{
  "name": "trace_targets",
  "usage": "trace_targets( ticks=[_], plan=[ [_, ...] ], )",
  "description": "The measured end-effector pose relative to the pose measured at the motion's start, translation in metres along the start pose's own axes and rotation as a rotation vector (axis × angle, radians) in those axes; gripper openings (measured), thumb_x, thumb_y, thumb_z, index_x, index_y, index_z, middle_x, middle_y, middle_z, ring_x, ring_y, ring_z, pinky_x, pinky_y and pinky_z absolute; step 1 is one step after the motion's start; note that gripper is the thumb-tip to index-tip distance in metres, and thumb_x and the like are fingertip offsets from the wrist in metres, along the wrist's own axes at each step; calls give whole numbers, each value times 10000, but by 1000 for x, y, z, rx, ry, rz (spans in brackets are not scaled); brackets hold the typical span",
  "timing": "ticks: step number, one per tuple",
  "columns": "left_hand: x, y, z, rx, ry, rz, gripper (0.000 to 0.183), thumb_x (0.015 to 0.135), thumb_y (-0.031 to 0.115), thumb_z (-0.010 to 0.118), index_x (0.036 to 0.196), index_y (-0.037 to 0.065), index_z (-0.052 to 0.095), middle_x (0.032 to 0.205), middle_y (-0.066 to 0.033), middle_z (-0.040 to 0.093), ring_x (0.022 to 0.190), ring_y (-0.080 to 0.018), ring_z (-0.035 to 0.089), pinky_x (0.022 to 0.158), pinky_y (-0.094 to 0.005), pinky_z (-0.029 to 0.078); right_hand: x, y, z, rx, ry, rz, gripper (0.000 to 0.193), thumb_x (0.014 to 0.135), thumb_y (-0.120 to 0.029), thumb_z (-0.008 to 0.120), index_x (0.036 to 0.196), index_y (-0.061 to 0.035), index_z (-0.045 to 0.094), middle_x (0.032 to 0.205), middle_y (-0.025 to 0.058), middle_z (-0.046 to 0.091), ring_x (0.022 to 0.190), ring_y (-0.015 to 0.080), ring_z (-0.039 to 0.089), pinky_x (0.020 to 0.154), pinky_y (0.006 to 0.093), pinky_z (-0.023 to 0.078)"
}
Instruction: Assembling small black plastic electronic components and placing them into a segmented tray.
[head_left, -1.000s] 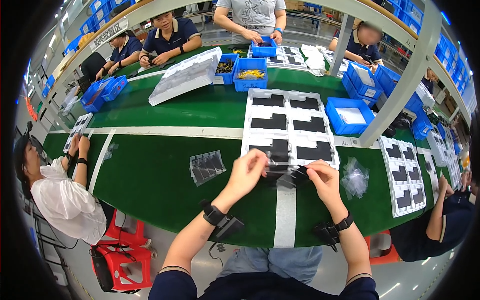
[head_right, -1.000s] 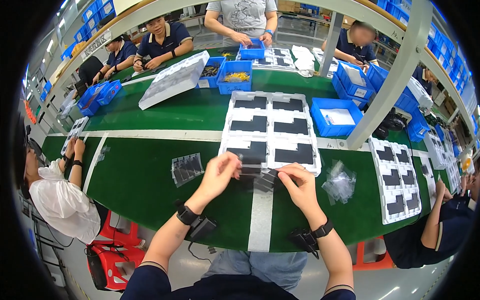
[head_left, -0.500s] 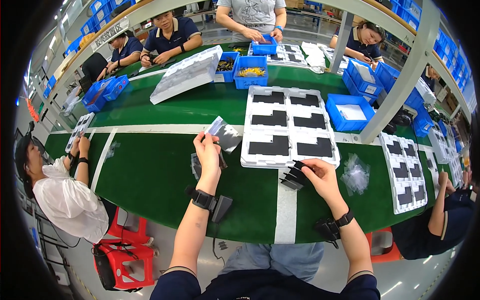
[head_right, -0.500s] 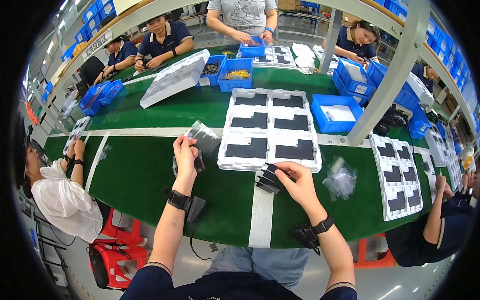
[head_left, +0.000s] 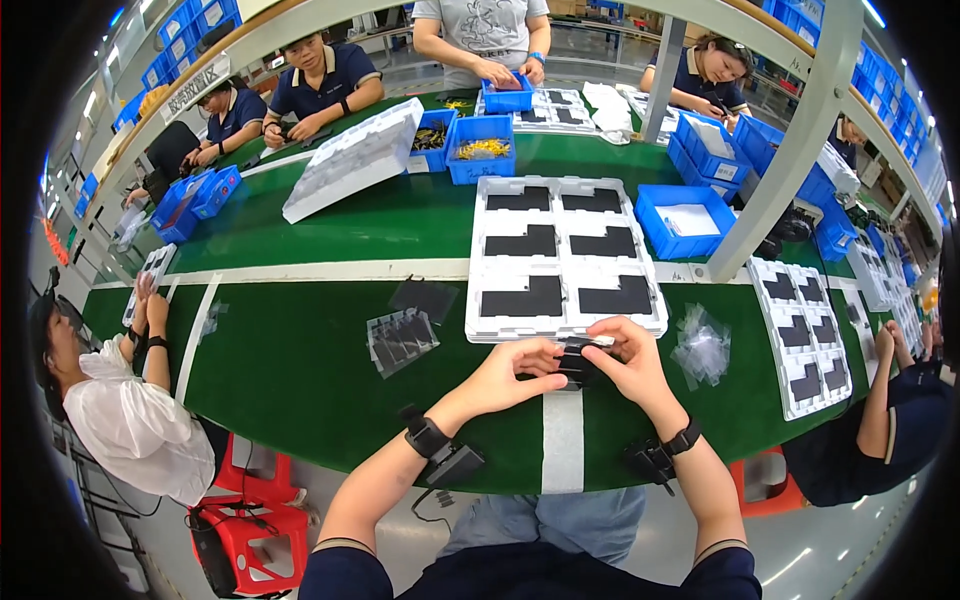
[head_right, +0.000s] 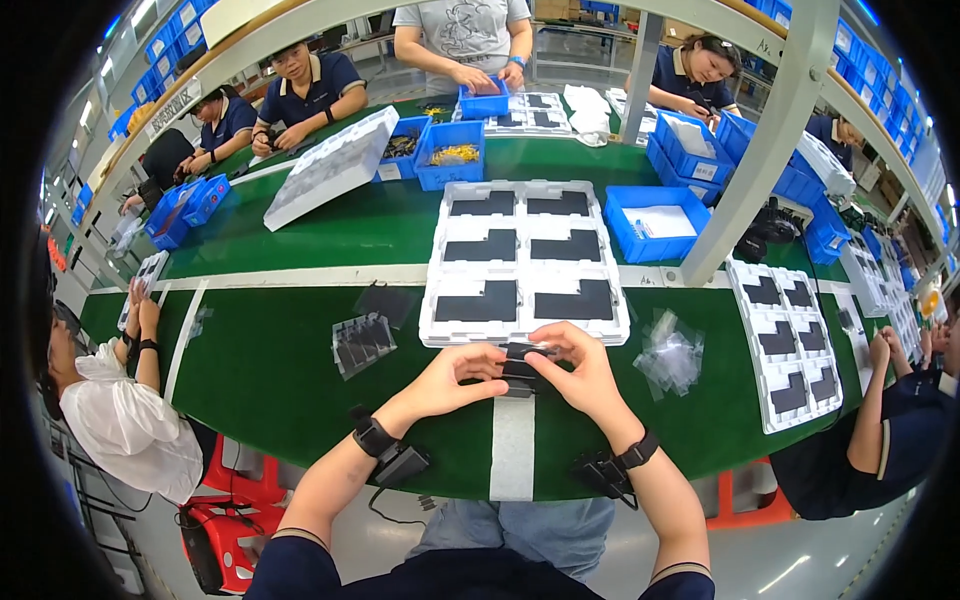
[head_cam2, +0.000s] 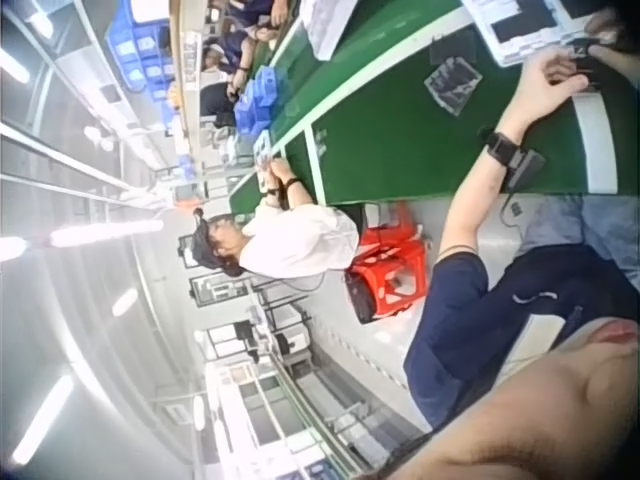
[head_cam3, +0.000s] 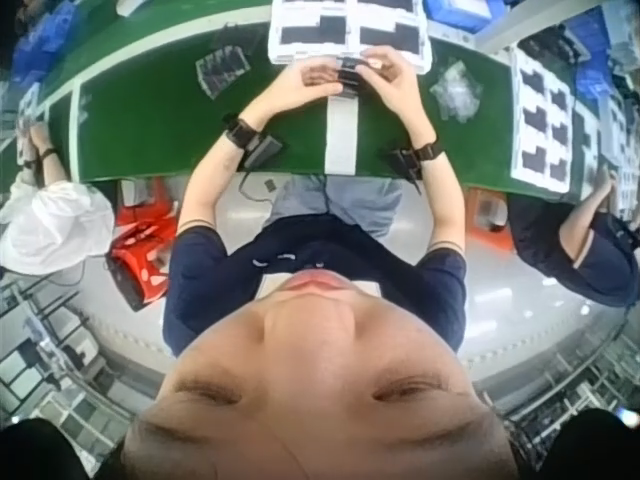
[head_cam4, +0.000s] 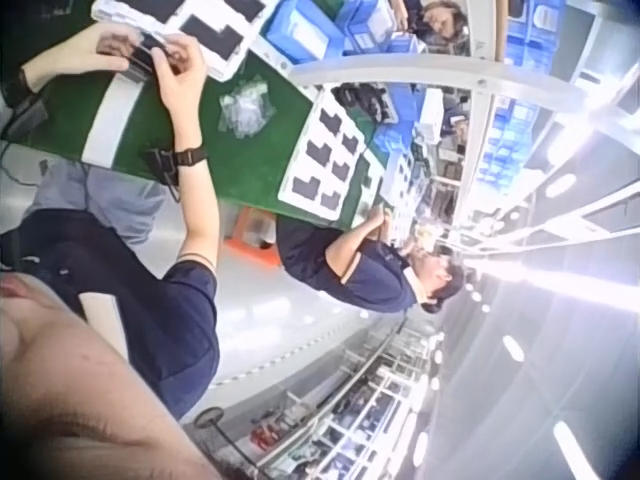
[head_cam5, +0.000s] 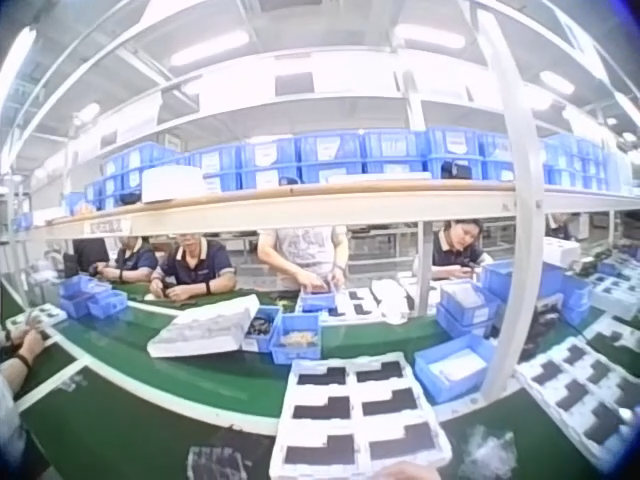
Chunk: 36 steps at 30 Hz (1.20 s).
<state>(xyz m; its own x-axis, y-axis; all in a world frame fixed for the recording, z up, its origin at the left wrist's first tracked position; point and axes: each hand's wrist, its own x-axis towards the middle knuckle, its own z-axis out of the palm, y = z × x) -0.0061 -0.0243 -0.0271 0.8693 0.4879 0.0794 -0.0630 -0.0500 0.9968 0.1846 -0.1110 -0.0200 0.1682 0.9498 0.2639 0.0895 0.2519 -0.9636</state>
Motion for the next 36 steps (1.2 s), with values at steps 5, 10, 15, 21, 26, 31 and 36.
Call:
trace_targets(
  ticks=[5,10,15,21,26,31,36],
  plan=[
    [0,-7,4,-52,56,-4,288,805,39,643,1053,3,501,1043,-60,530,909,-114,571,819,-266,456,1,3,-1,-39,-52,22,199,764,-53,681,938,-22,590,931,30,613,867,92,570,700,216,448],
    [-1,-6,2,-50,26,30,283,813,10,616,1067,3,490,1037,-52,519,901,-117,571,809,-261,462,1,0,0,-19,-134,79,143,789,-65,660,902,-5,597,841,27,615,774,82,570,658,206,447],
    [-3,-7,4,-97,10,28,275,818,-4,598,1069,4,487,1029,-46,512,899,-110,566,812,-252,465,-1,-3,0,16,-150,126,116,805,-62,645,889,-1,592,805,19,609,745,73,567,658,210,451],
    [-2,-4,5,-80,67,-42,306,823,-6,595,1108,12,484,903,-9,463,793,-53,512,696,-189,431,4,-17,-20,-267,-15,-85,65,789,-45,632,840,-8,617,793,15,613,727,86,569,675,226,452],
    [-1,6,-3,78,21,-137,380,789,21,643,1140,48,502,804,12,574,662,-12,509,599,-152,414,11,-29,-99,-628,853,-143,108,757,-112,666,811,-27,629,685,38,620,654,147,593,604,291,480],
    [-1,7,-4,424,94,-128,418,726,55,700,1114,71,546,876,-15,626,636,-31,519,558,-171,400,6,12,-111,-1182,637,46,198,685,-119,668,873,-65,636,1020,146,573,984,361,505,824,420,432],
    [0,9,4,543,149,12,392,687,85,709,1051,30,573,904,-83,626,777,-154,579,728,-267,475,18,28,-104,-925,455,-180,392,692,-1,595,1074,-86,561,1035,160,583,1000,350,512,884,397,399]
  ],
)
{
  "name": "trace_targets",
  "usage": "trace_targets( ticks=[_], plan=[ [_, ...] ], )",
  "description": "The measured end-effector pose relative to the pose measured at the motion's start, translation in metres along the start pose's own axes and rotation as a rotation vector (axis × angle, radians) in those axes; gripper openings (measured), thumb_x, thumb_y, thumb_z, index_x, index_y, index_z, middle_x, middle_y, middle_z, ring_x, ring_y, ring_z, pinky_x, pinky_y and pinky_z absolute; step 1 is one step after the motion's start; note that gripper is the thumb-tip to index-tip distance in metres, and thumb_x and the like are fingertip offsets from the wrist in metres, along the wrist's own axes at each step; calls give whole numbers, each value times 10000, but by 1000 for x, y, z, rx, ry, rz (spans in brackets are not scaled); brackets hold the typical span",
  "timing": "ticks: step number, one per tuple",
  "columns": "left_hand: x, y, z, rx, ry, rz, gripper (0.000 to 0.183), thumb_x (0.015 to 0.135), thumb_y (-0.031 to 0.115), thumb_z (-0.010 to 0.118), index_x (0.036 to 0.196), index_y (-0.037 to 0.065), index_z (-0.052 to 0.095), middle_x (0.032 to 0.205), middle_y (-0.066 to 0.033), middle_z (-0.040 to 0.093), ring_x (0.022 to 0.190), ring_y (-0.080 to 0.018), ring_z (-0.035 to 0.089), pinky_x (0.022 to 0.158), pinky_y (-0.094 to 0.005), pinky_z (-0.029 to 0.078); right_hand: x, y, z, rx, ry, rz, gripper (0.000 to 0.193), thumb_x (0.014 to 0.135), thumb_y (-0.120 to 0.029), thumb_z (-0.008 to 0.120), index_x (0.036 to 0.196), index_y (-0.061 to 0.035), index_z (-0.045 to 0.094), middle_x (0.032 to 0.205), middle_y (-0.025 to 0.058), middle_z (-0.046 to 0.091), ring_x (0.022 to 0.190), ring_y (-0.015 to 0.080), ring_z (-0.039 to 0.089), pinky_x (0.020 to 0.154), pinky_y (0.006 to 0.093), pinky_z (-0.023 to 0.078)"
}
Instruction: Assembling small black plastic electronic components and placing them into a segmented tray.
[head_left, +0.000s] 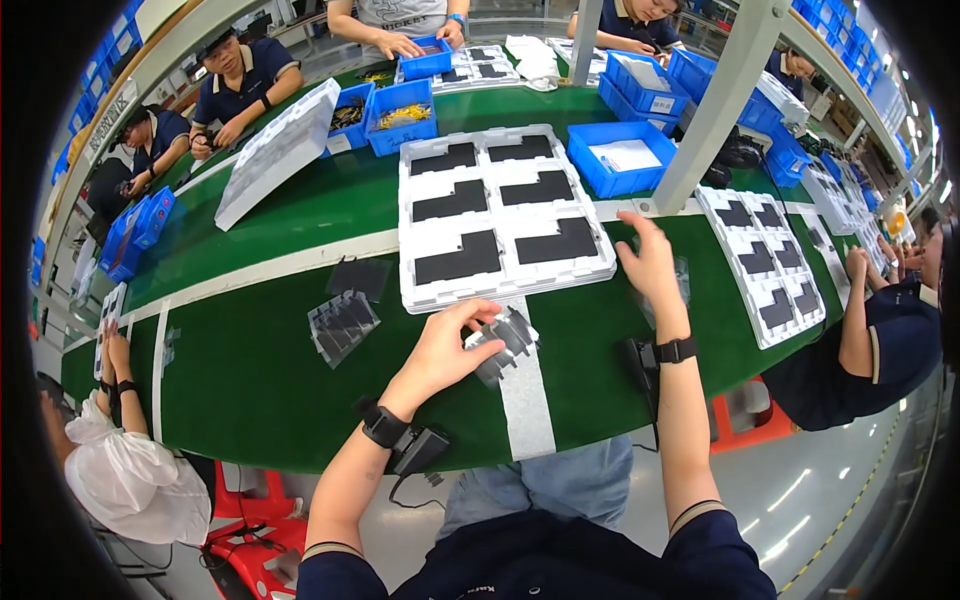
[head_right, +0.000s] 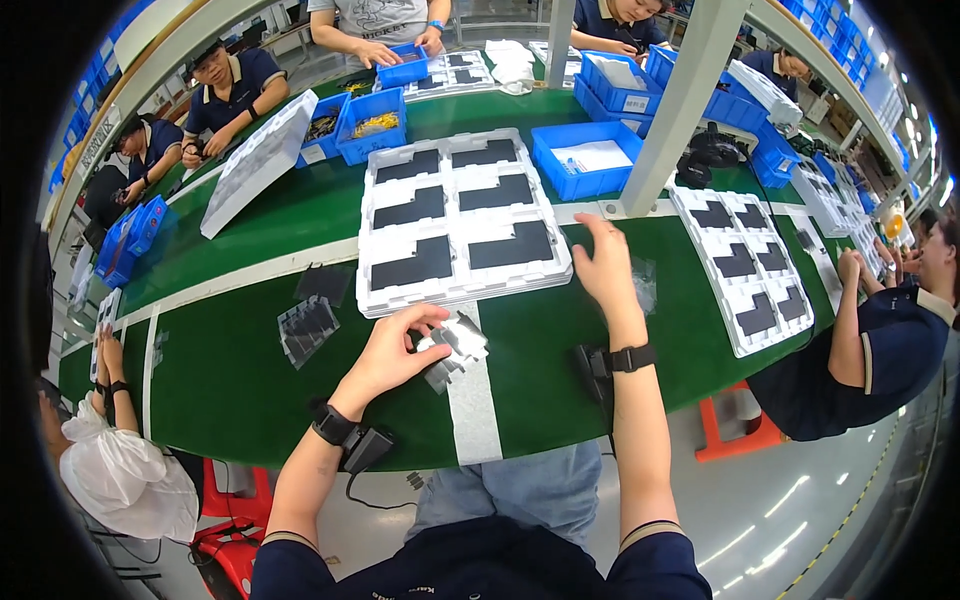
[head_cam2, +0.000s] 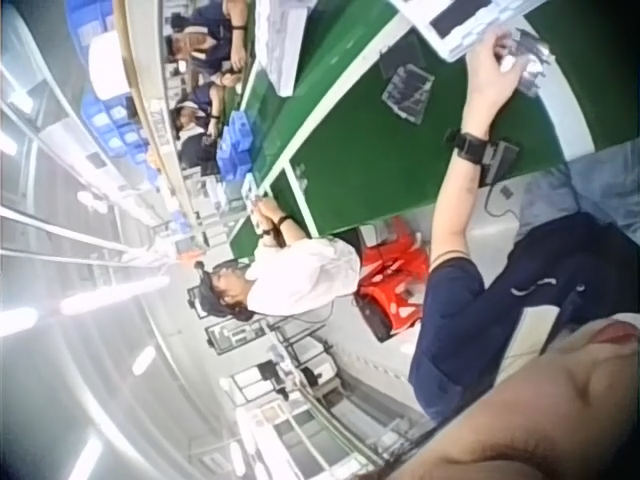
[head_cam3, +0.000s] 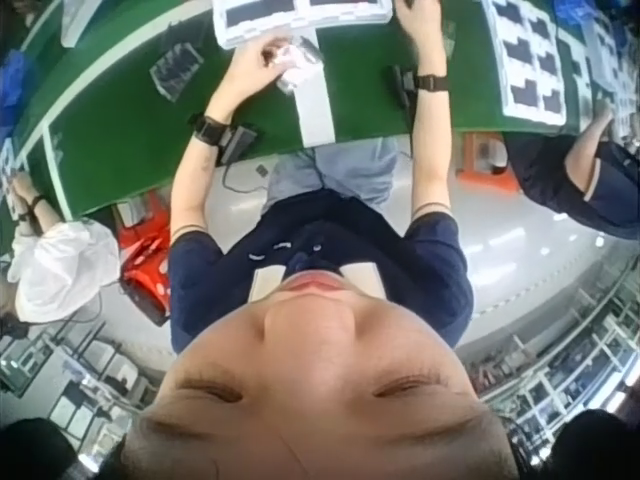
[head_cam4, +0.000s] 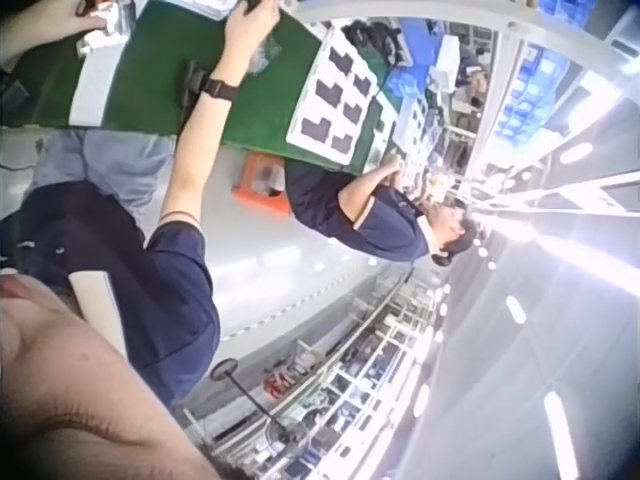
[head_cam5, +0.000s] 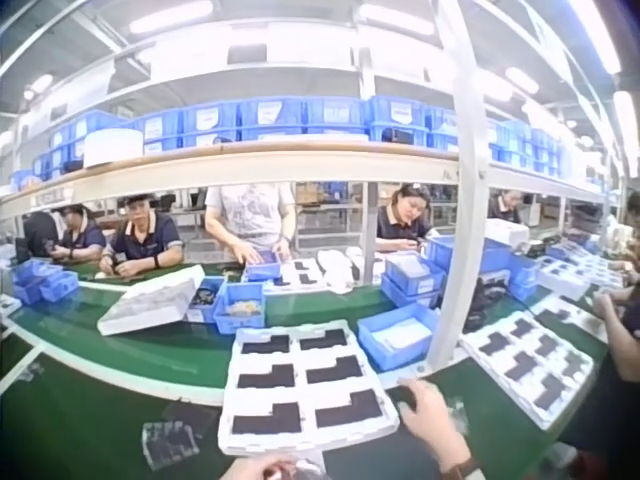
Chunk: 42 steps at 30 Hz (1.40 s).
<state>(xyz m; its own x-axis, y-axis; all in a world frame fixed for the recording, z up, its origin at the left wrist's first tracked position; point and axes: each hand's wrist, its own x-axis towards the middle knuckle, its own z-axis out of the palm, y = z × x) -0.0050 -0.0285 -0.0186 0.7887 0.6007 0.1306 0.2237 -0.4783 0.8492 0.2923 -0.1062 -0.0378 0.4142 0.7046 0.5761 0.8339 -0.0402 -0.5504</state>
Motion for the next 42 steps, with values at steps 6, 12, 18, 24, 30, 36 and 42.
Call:
trace_targets(
  ticks=[6,12,18,24,30,36,42],
  plan=[
    [-1,-9,-1,35,14,29,357,683,97,714,1017,45,597,907,-66,625,770,-148,567,691,-265,469,-5,-2,9,139,-50,158,430,692,-9,611,1112,-77,549,887,139,655,864,312,620,795,358,467],
    [2,-10,-2,48,-68,28,311,699,35,666,1000,85,605,935,16,646,794,-77,546,596,-207,400,-2,-3,-1,146,-4,168,239,691,-10,631,927,-41,634,742,107,656,725,214,647,687,298,492],
    [1,-13,-5,8,-68,-15,328,685,0,645,998,91,614,890,22,663,784,-71,545,618,-204,394,-14,-22,-76,-12,223,61,178,727,-2,598,899,-31,629,740,74,648,673,171,624,614,283,461],
    [3,-18,-4,11,-100,-25,303,693,21,660,988,77,622,885,25,652,763,-66,542,599,-200,391,-61,-4,-101,-300,-399,12,456,690,-228,716,1100,-99,564,1120,140,527,1072,348,464,883,439,404],
    [5,-20,-1,-65,-39,32,349,651,70,734,982,66,622,866,-1,634,742,-99,524,655,-227,443,-49,40,-83,-475,-505,127,851,656,-526,697,1321,-106,373,1335,234,343,1249,406,310,1002,436,319],
    [4,-15,-7,22,-108,15,376,626,61,745,982,67,622,897,2,636,743,-105,517,642,-237,447,-13,7,-82,-463,-376,63,519,744,-285,663,1173,-51,489,1060,170,544,968,346,535,840,409,442],
    [2,-18,-13,8,-143,-10,363,630,59,734,979,74,632,920,18,640,775,-91,531,631,-221,424,21,-46,-32,-110,-405,-285,275,784,-173,605,1013,-24,584,1062,179,541,992,339,529,856,387,438]
  ],
)
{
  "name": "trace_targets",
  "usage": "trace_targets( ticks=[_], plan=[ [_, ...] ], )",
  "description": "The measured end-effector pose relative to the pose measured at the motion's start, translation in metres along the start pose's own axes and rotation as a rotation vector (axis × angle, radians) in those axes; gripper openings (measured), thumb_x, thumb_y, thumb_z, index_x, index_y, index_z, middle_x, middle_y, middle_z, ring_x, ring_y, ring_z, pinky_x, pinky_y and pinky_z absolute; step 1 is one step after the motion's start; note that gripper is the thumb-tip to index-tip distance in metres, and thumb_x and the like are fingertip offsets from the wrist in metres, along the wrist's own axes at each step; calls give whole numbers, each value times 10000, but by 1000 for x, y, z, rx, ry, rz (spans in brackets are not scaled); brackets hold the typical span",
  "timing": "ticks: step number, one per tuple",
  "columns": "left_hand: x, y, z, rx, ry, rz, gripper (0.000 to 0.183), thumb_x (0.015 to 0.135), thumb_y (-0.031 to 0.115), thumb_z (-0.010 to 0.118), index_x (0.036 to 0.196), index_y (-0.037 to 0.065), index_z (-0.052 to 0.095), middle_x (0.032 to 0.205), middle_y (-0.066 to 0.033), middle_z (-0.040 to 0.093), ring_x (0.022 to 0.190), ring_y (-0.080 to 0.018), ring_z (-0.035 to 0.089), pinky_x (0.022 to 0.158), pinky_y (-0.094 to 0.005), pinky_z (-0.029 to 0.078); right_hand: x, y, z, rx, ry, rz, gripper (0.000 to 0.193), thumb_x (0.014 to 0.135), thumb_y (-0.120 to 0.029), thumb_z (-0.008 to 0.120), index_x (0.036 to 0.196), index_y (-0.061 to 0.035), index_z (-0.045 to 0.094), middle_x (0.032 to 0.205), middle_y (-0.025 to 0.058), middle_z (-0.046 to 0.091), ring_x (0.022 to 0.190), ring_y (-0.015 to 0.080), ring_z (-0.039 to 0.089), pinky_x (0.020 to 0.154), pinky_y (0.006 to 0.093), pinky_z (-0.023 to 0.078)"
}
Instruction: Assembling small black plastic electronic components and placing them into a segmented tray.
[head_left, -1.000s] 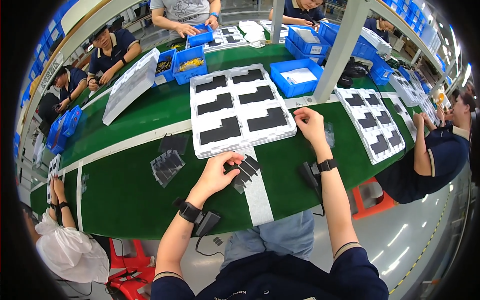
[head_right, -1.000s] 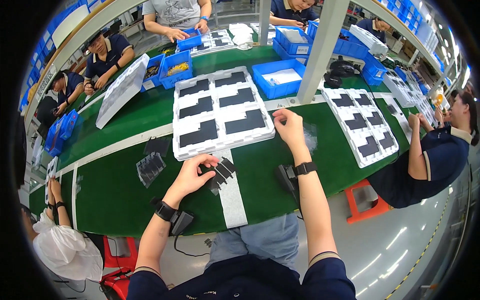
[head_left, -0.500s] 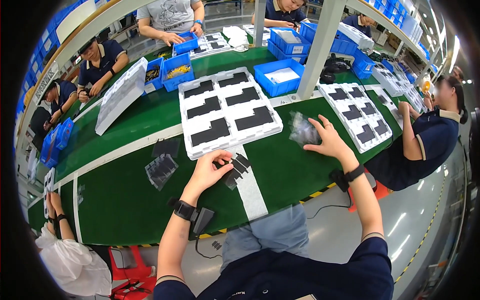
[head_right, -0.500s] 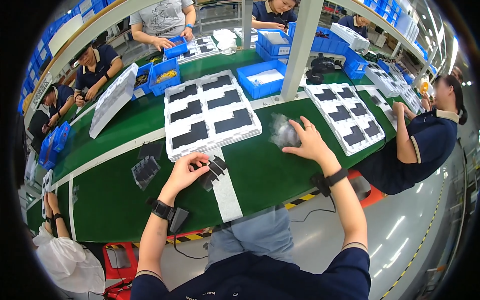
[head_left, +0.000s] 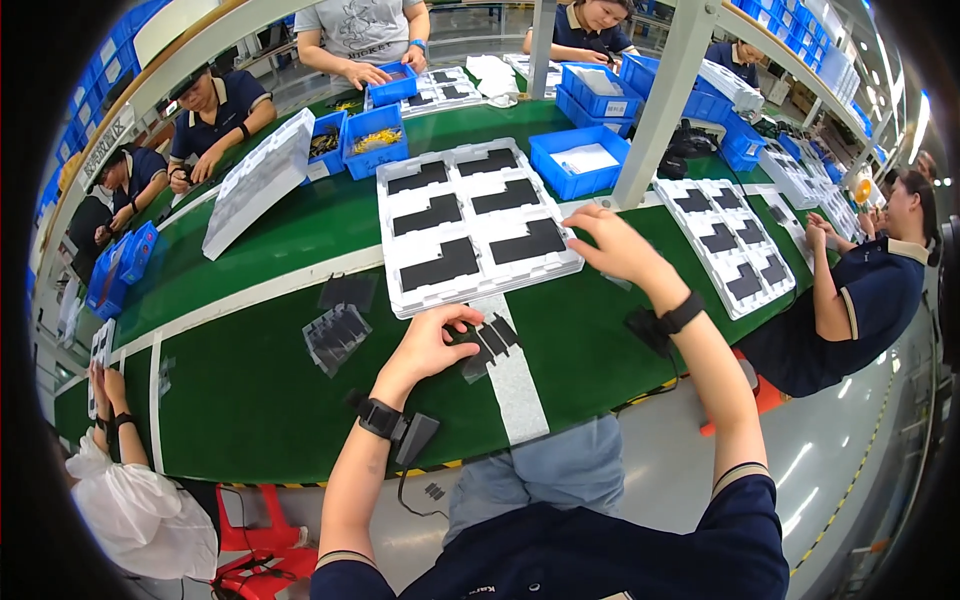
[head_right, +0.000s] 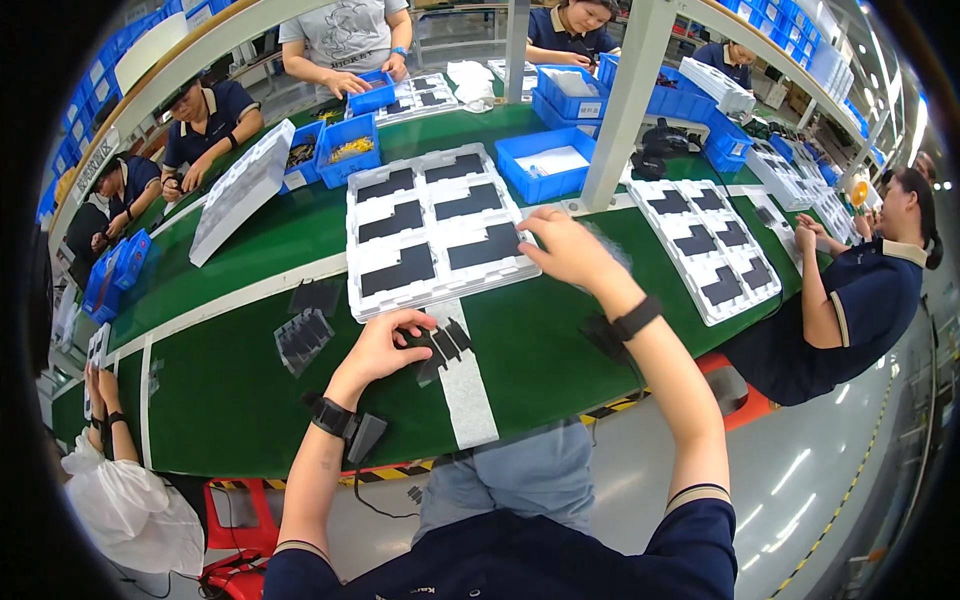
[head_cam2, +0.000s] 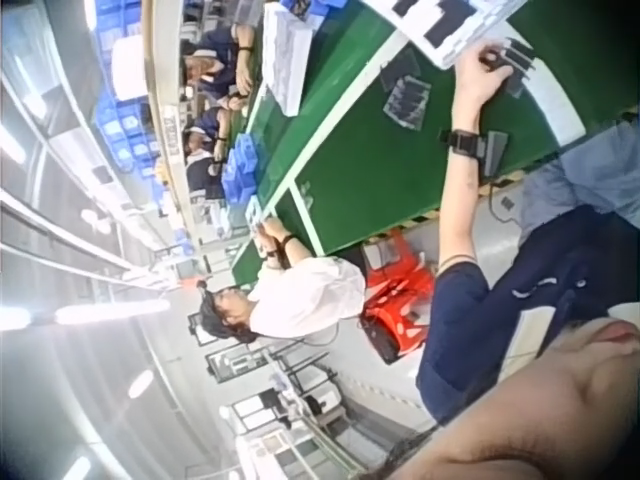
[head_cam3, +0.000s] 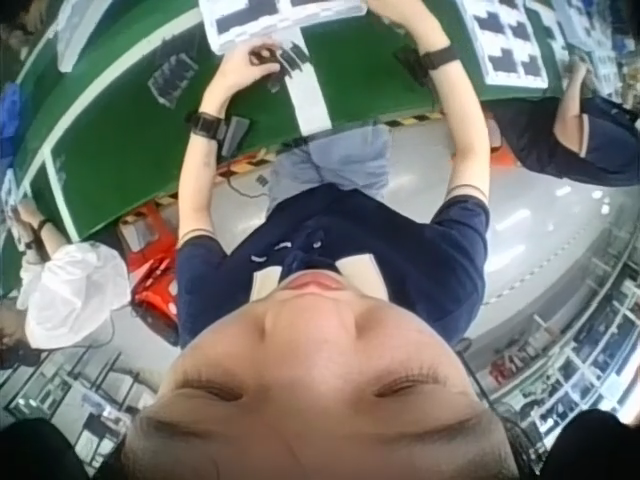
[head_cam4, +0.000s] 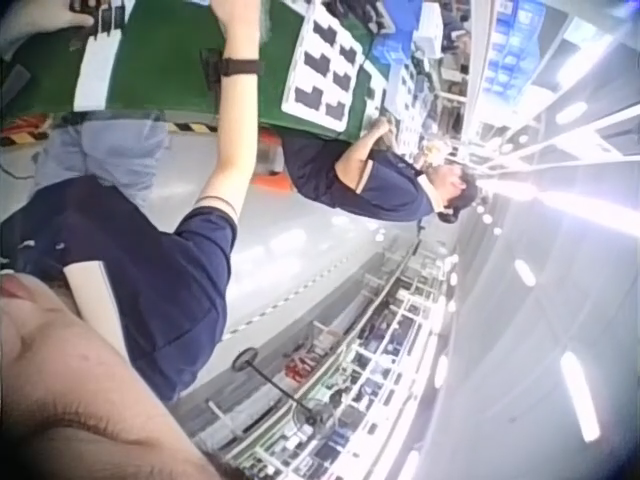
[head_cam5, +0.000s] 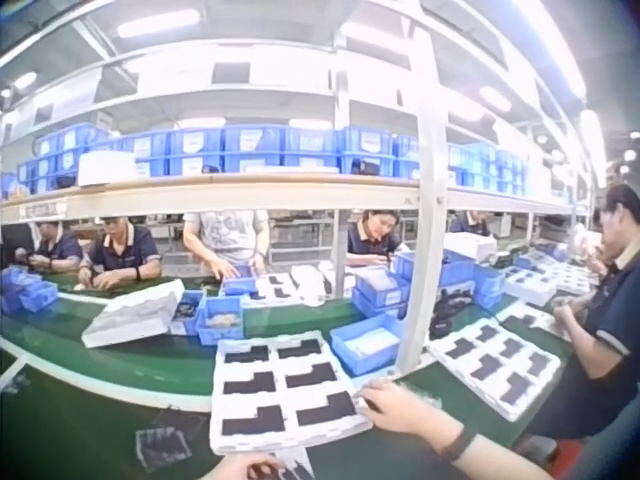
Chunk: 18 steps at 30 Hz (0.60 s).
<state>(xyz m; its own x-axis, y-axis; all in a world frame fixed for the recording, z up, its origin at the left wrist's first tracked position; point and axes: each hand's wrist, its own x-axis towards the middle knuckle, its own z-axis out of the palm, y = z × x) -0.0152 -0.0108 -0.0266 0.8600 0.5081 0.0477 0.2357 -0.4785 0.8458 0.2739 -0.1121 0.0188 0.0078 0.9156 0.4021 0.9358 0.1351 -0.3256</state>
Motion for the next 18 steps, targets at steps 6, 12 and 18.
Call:
trace_targets(
  ticks=[6,12,18],
  plan=[
    [2,-1,-3,8,-86,56,364,631,74,720,985,98,639,931,27,640,798,-95,535,654,-225,418,30,20,54,-169,2,72,244,761,-118,565,986,-28,599,1036,144,526,988,319,501,873,397,423],
    [3,6,-2,-16,-78,50,303,691,132,729,977,86,639,917,33,638,786,-73,535,635,-209,408,35,31,61,-123,35,123,194,767,-80,527,950,-24,556,1022,154,500,972,330,486,846,374,413],
    [3,2,-3,-237,138,82,176,761,93,684,925,54,634,826,19,627,696,-30,525,574,-171,382,29,7,19,470,-2,236,293,724,-49,636,983,-47,500,796,83,595,802,222,595,739,319,442]
  ],
)
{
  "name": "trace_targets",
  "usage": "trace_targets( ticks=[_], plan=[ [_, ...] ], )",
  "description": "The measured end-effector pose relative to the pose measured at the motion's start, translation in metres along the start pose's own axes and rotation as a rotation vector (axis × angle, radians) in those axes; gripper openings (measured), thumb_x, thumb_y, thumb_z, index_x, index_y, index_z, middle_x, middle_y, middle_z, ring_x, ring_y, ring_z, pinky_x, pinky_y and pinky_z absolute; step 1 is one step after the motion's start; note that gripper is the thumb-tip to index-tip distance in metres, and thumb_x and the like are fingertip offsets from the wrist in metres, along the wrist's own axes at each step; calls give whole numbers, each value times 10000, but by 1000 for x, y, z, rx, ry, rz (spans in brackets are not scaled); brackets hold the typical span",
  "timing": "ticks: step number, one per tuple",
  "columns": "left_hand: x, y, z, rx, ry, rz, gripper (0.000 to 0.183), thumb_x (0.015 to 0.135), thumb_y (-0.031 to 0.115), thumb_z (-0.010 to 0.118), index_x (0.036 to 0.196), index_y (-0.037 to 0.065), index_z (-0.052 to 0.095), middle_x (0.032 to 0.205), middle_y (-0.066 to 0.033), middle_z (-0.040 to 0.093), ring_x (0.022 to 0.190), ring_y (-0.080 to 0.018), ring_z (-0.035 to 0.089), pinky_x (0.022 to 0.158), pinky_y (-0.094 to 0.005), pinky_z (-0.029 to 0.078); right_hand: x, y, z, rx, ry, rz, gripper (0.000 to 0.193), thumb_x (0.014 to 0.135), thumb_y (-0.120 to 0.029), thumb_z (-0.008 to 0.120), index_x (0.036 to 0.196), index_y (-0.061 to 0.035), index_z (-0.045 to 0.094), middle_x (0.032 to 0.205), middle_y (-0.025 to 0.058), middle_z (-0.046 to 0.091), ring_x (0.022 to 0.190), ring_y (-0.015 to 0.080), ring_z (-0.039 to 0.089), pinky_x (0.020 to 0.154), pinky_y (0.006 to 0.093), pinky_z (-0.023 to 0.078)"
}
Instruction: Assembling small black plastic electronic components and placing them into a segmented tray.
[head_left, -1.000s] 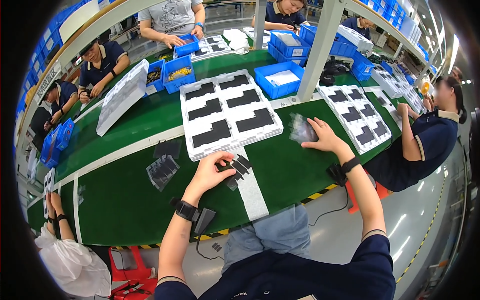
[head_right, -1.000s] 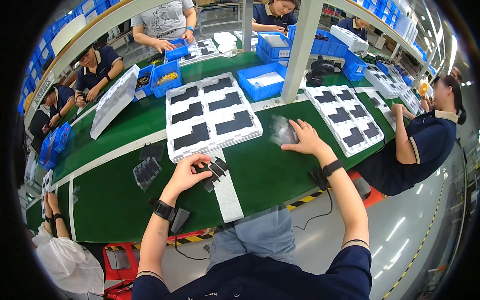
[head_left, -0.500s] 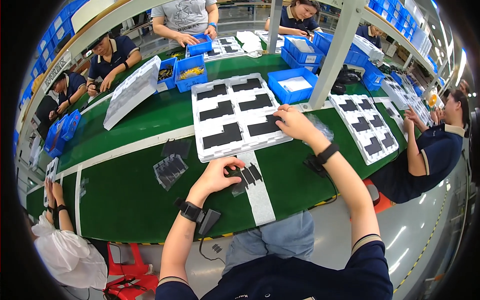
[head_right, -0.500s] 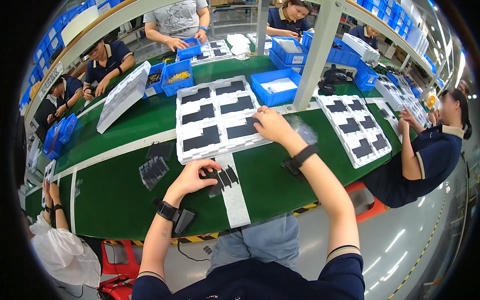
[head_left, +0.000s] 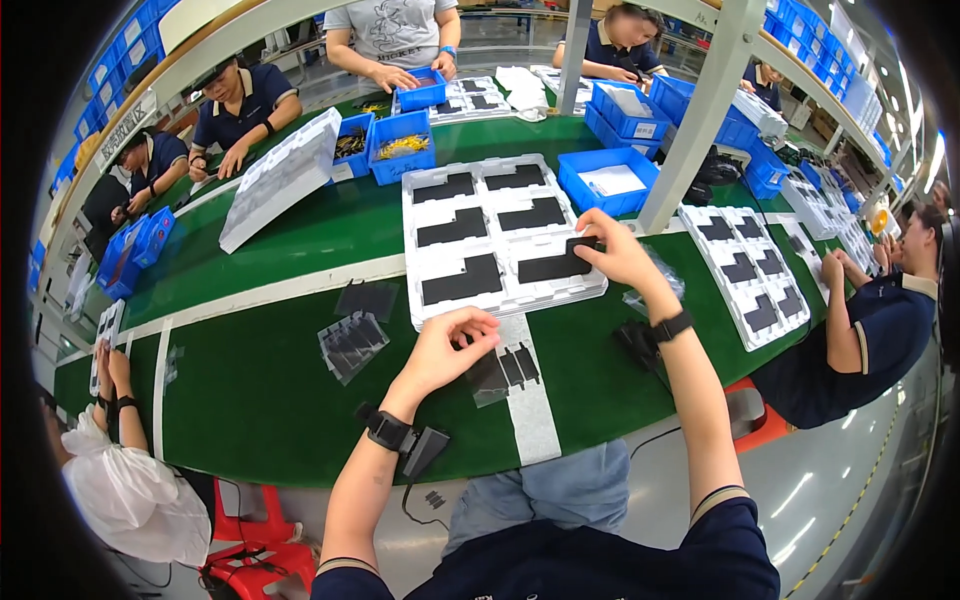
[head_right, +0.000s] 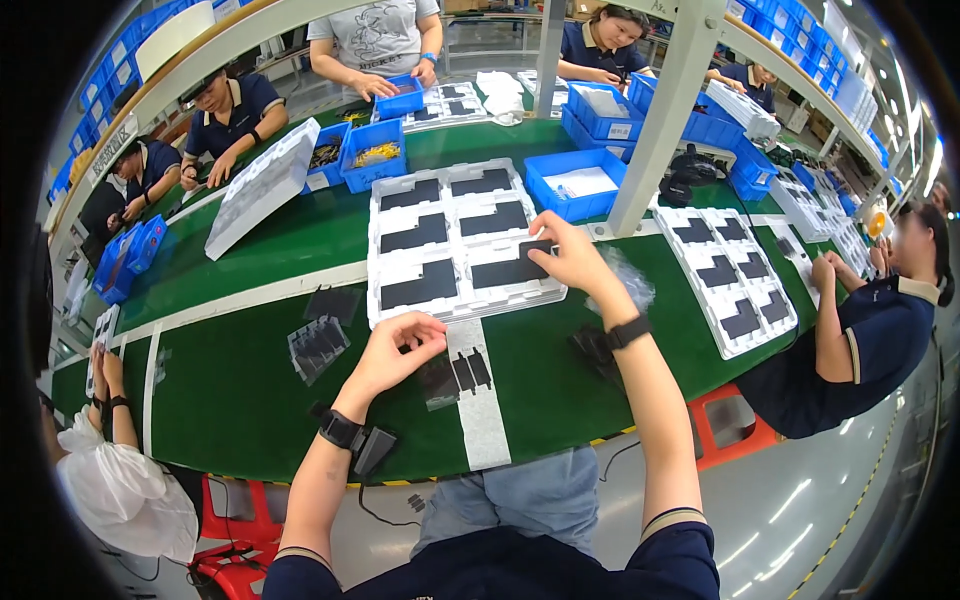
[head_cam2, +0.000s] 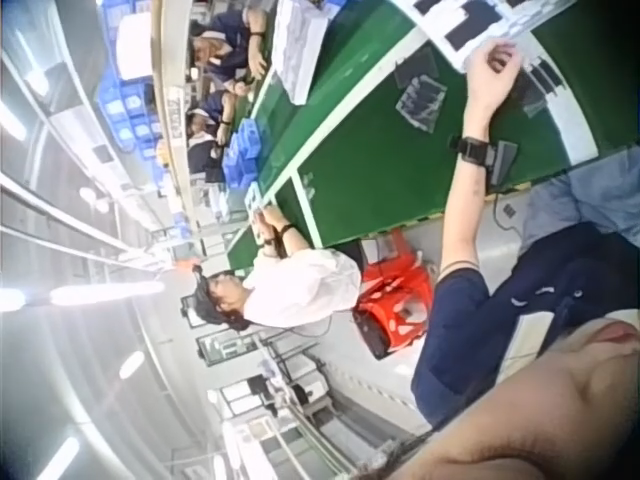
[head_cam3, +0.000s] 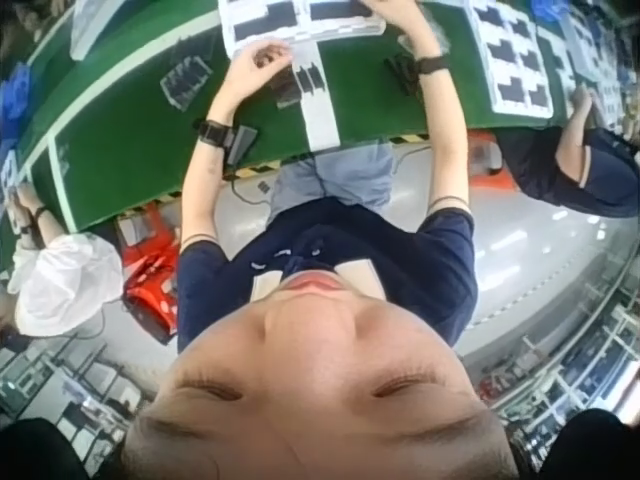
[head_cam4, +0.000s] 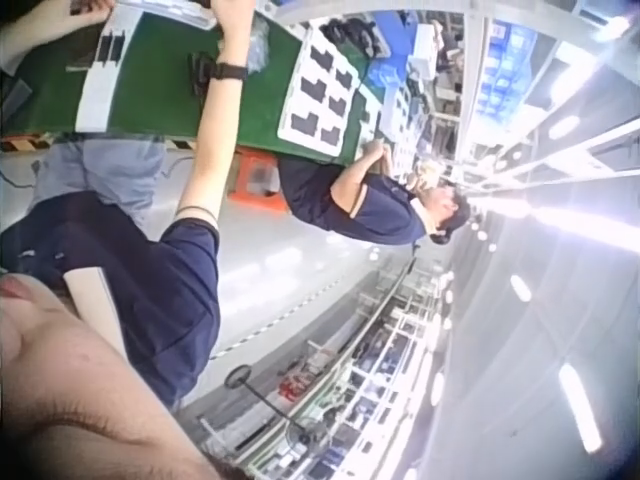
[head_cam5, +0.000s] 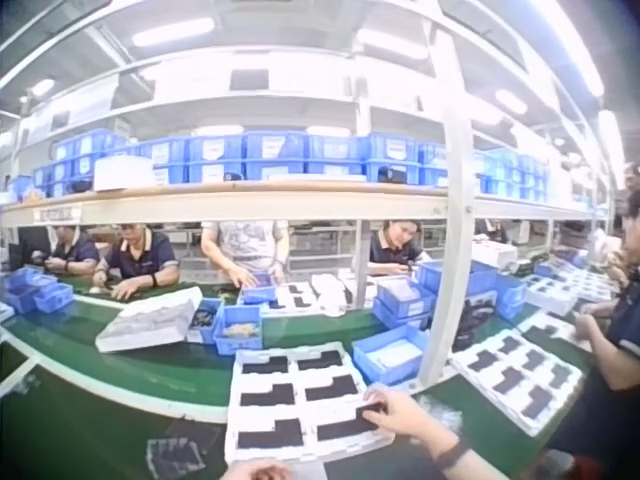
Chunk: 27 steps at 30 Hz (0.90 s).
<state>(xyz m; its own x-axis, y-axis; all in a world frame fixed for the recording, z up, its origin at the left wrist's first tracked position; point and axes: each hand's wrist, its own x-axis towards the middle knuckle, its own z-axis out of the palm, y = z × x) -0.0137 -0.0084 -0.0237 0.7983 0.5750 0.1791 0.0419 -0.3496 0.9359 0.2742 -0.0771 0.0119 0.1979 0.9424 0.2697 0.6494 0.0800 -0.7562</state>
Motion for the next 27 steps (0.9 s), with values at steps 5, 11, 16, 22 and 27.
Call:
trace_targets(
  ticks=[5,11,16,22,27],
  plan=[
    [2,23,-2,282,534,345,118,702,18,681,796,18,608,733,-39,578,618,-99,501,564,-219,392,-28,-75,8,-97,91,-282,351,726,-28,652,1049,-68,522,859,128,626,764,275,620,693,325,452],
    [3,23,-2,326,393,343,281,669,84,737,920,29,622,869,-97,624,795,-205,621,711,-289,481,-28,-66,81,215,-135,-259,267,771,-11,619,1021,-29,527,942,114,640,861,229,648,734,313,482],
    [5,10,4,216,316,216,195,733,12,668,922,19,622,838,-86,631,730,-157,628,672,-251,512,-26,-54,89,251,-185,-170,265,747,-45,663,986,-29,550,846,113,654,812,225,655,704,294,488],
    [4,9,5,244,316,192,160,743,7,661,897,7,620,807,-87,639,710,-159,641,646,-248,516,-31,-47,87,157,-30,-263,137,713,-69,705,823,-29,634,795,86,624,688,171,617,615,267,487],
    [4,12,5,252,347,181,149,735,-2,661,879,3,623,795,-90,640,710,-154,642,643,-245,514,-33,-43,86,144,52,-310,142,707,-74,709,834,-43,653,723,67,620,692,170,614,600,274,485]
  ],
)
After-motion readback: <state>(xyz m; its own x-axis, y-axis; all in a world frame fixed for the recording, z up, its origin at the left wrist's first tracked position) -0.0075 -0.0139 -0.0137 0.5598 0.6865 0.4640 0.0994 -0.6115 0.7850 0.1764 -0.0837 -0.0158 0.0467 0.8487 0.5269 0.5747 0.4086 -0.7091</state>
